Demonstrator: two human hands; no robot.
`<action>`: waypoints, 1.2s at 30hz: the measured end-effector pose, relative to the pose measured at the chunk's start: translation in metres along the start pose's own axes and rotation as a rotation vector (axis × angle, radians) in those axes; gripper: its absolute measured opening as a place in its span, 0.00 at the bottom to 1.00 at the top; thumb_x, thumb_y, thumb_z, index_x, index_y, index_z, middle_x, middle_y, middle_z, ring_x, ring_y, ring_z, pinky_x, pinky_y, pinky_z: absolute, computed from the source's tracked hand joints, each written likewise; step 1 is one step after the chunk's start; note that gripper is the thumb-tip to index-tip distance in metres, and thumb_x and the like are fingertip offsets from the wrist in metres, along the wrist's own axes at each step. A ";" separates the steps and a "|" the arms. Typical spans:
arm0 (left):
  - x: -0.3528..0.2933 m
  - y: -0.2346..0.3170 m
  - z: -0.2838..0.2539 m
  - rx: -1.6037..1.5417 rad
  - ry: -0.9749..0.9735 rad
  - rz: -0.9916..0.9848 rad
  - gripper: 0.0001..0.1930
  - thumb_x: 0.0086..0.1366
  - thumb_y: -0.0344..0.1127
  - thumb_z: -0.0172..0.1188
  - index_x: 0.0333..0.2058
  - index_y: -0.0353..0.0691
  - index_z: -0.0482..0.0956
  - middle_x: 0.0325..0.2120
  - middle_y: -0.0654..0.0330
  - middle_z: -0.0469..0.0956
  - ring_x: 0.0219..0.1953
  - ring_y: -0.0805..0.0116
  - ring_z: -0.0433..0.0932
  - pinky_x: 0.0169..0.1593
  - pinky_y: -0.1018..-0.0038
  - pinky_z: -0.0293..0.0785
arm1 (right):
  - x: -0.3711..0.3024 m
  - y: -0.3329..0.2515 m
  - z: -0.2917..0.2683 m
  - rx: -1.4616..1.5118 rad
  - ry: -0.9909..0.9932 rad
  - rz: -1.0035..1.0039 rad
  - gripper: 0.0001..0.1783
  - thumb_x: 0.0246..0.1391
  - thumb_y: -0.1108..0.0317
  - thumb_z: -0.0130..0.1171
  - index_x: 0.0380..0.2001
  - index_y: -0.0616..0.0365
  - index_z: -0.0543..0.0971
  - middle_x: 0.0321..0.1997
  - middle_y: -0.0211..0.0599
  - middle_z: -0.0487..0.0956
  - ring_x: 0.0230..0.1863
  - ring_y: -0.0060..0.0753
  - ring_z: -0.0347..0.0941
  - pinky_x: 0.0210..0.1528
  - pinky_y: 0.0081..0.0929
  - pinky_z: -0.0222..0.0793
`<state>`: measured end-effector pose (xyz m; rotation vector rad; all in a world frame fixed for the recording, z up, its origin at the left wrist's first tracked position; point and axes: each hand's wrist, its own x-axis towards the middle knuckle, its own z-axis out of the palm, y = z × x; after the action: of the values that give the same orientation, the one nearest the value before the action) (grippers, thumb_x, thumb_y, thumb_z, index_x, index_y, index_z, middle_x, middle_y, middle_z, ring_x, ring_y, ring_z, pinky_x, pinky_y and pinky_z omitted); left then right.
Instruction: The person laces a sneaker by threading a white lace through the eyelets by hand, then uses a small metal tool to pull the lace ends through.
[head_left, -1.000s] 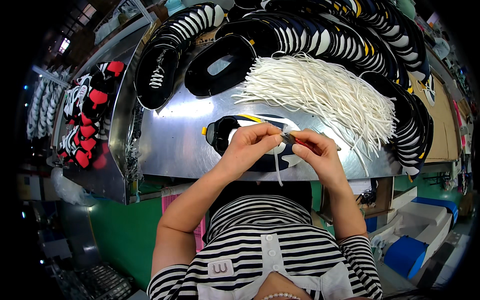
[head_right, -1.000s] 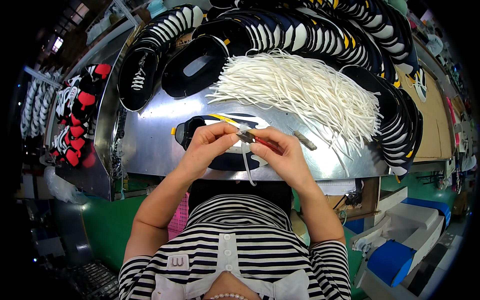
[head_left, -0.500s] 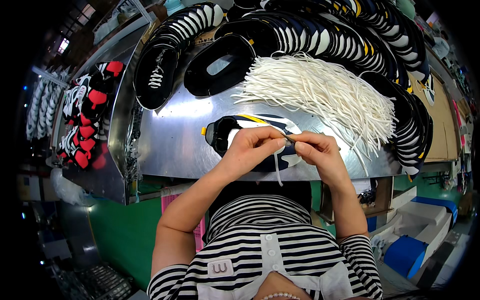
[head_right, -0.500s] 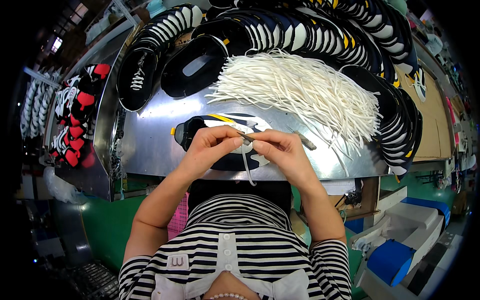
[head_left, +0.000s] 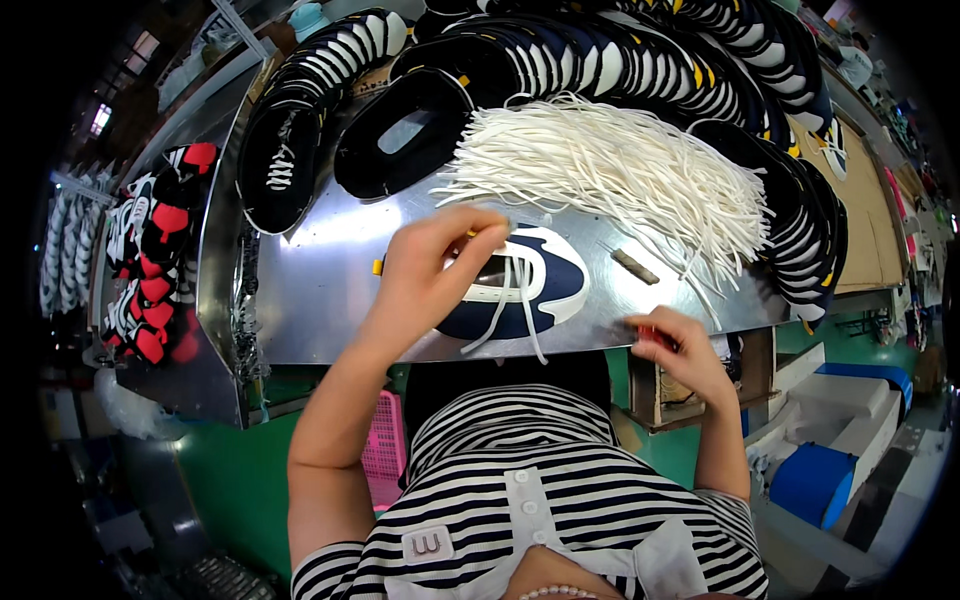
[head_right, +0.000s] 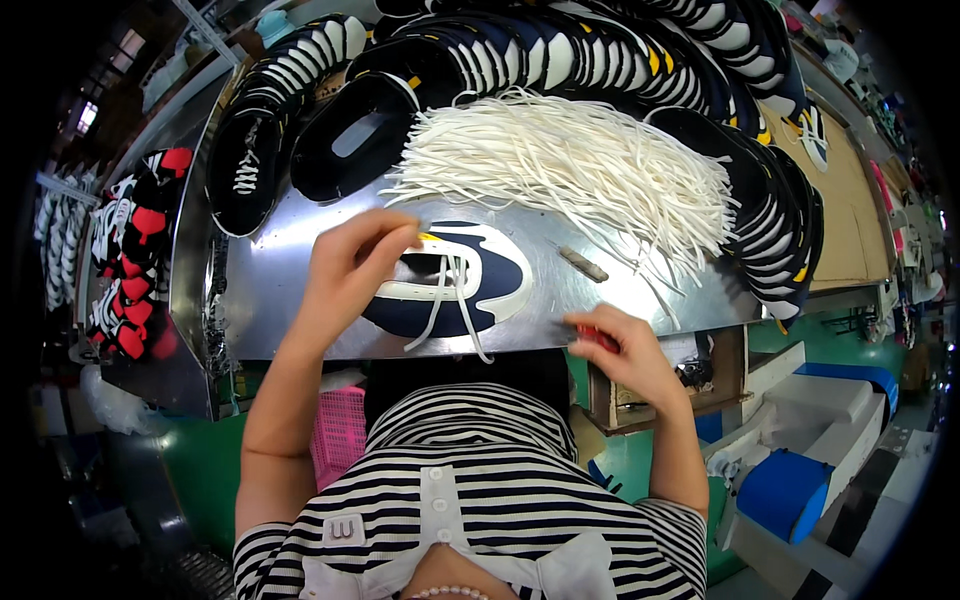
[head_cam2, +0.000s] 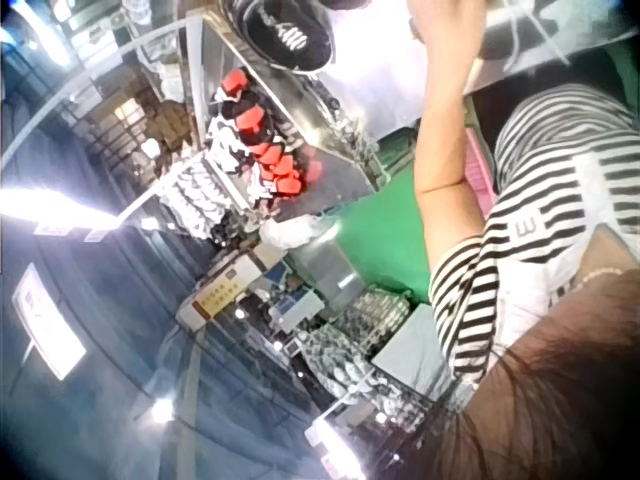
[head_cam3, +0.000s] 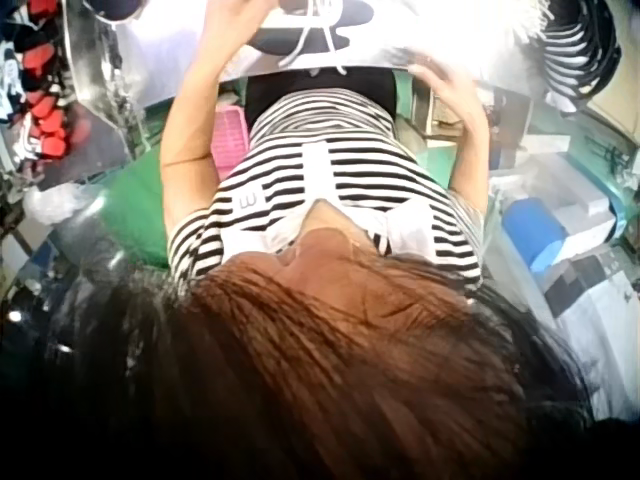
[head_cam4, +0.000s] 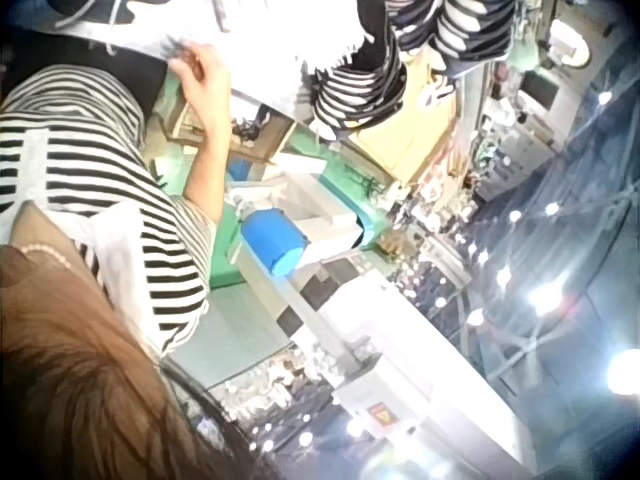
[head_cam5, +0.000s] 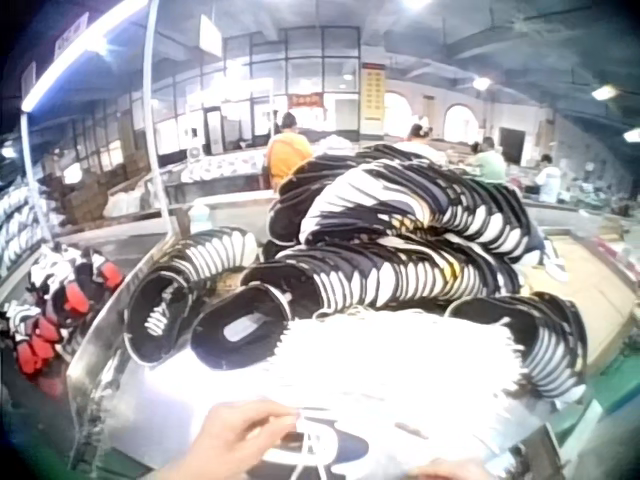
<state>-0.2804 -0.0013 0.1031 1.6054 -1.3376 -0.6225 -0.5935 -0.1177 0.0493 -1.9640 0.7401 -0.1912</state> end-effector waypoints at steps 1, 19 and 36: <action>0.015 -0.003 0.008 0.126 -0.048 0.076 0.08 0.64 0.31 0.59 0.39 0.37 0.82 0.32 0.60 0.81 0.25 0.74 0.75 0.30 0.77 0.70 | -0.014 0.013 0.002 0.014 0.004 0.006 0.19 0.51 0.68 0.68 0.47 0.61 0.80 0.30 0.35 0.75 0.31 0.25 0.69 0.36 0.22 0.66; 0.075 -0.039 0.061 0.469 -0.209 0.125 0.15 0.57 0.28 0.62 0.44 0.39 0.74 0.26 0.56 0.79 0.30 0.61 0.78 0.36 0.67 0.73 | -0.112 0.145 0.013 -0.471 0.640 0.095 0.15 0.50 0.71 0.65 0.42 0.63 0.79 0.36 0.44 0.79 0.40 0.48 0.75 0.43 0.37 0.70; -0.136 0.015 -0.080 0.965 0.006 0.121 0.10 0.58 0.21 0.58 0.39 0.35 0.79 0.28 0.52 0.76 0.30 0.50 0.77 0.37 0.62 0.74 | 0.065 0.037 0.023 -0.796 0.530 -0.335 0.17 0.50 0.75 0.62 0.46 0.59 0.78 0.44 0.42 0.76 0.44 0.48 0.71 0.45 0.39 0.70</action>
<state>-0.2591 0.1536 0.1282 2.2204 -1.8525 0.1676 -0.5468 -0.1491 -0.0047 -2.8479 0.8999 -0.7301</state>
